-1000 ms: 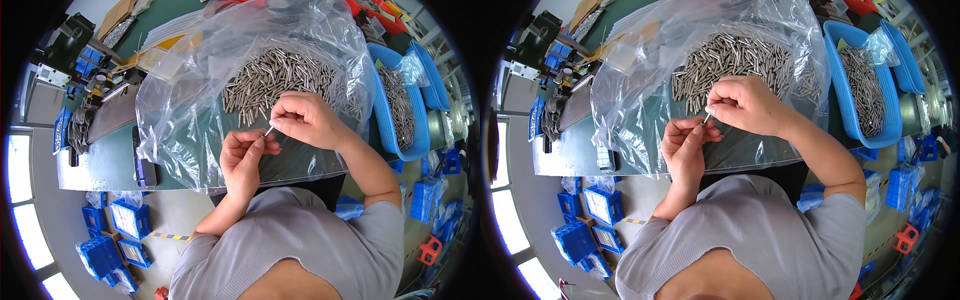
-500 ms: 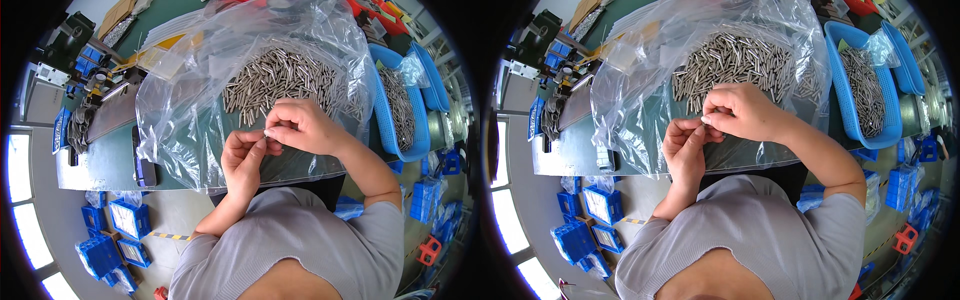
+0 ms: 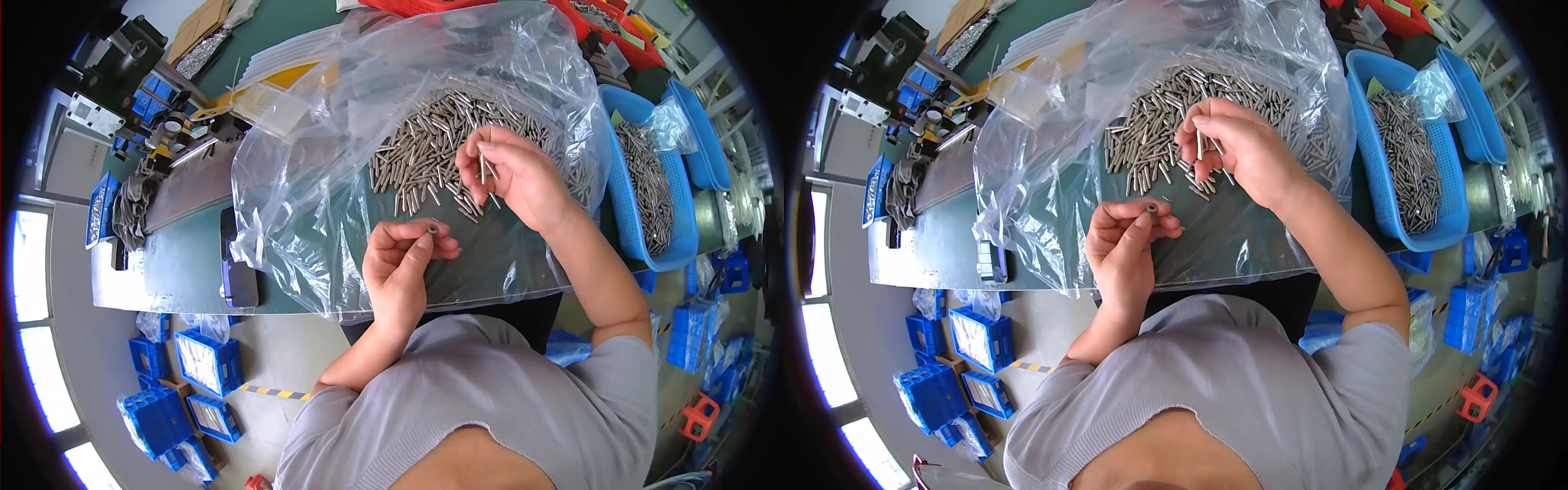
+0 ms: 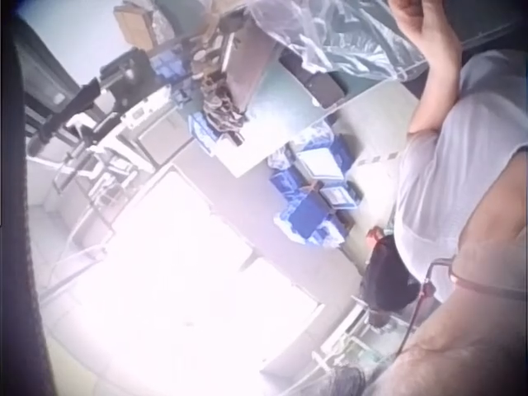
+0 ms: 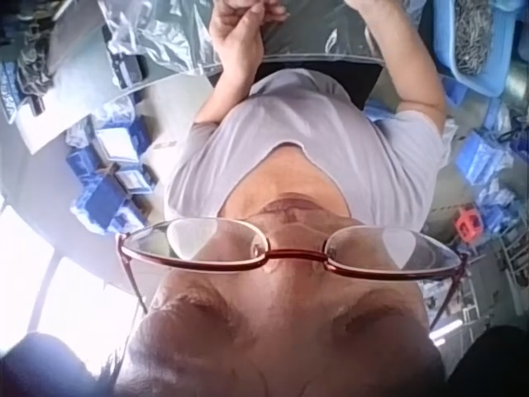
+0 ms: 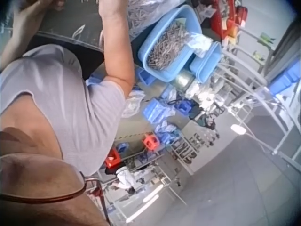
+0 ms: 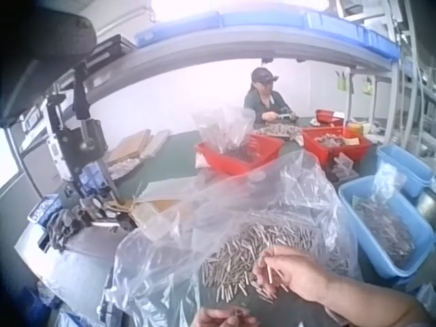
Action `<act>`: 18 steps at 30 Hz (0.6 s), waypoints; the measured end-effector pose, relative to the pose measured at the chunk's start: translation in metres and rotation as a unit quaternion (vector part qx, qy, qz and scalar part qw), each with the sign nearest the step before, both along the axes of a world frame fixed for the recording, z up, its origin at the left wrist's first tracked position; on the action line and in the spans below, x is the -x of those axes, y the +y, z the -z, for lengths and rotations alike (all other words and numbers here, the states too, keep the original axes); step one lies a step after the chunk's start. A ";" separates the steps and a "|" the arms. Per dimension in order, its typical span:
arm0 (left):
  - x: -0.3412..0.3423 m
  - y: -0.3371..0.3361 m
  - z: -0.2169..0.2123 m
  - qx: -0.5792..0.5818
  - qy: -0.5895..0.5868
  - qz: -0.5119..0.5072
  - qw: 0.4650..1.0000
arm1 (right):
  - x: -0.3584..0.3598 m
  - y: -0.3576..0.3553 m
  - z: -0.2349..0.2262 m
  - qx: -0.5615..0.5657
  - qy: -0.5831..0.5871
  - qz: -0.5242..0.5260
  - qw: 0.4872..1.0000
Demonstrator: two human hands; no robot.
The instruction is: Assembling small metal pins into metal base components at an industrial workstation.
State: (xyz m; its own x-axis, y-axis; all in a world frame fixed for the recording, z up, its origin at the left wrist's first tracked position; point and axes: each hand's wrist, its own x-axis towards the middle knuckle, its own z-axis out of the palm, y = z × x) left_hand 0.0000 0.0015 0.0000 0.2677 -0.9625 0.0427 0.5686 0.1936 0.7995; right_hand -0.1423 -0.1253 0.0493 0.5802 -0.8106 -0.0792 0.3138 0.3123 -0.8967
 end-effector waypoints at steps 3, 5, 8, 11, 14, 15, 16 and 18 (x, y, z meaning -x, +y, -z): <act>0.000 0.001 0.001 0.001 0.009 0.003 1.000 | -0.004 -0.001 0.007 0.151 0.208 -0.051 0.965; 0.000 0.000 0.002 0.005 0.004 0.001 1.000 | -0.010 0.004 0.016 0.349 0.315 -0.026 0.882; 0.000 -0.001 0.001 0.007 0.001 0.006 1.000 | -0.016 0.004 0.028 0.530 0.362 0.028 0.766; -0.001 0.000 0.001 0.003 0.001 0.010 1.000 | -0.019 0.010 0.026 0.583 0.426 0.022 0.692; 0.000 -0.001 0.001 0.003 0.002 0.005 1.000 | -0.014 0.010 0.024 0.589 0.431 0.006 0.684; 0.000 -0.001 0.001 0.005 0.003 0.003 1.000 | -0.011 0.010 0.024 0.582 0.426 -0.007 0.692; -0.001 -0.001 0.001 0.004 0.003 0.003 1.000 | -0.010 0.010 0.023 0.575 0.421 -0.019 0.701; -0.001 -0.001 0.001 0.004 0.001 0.012 1.000 | -0.009 0.010 0.022 0.574 0.417 -0.026 0.704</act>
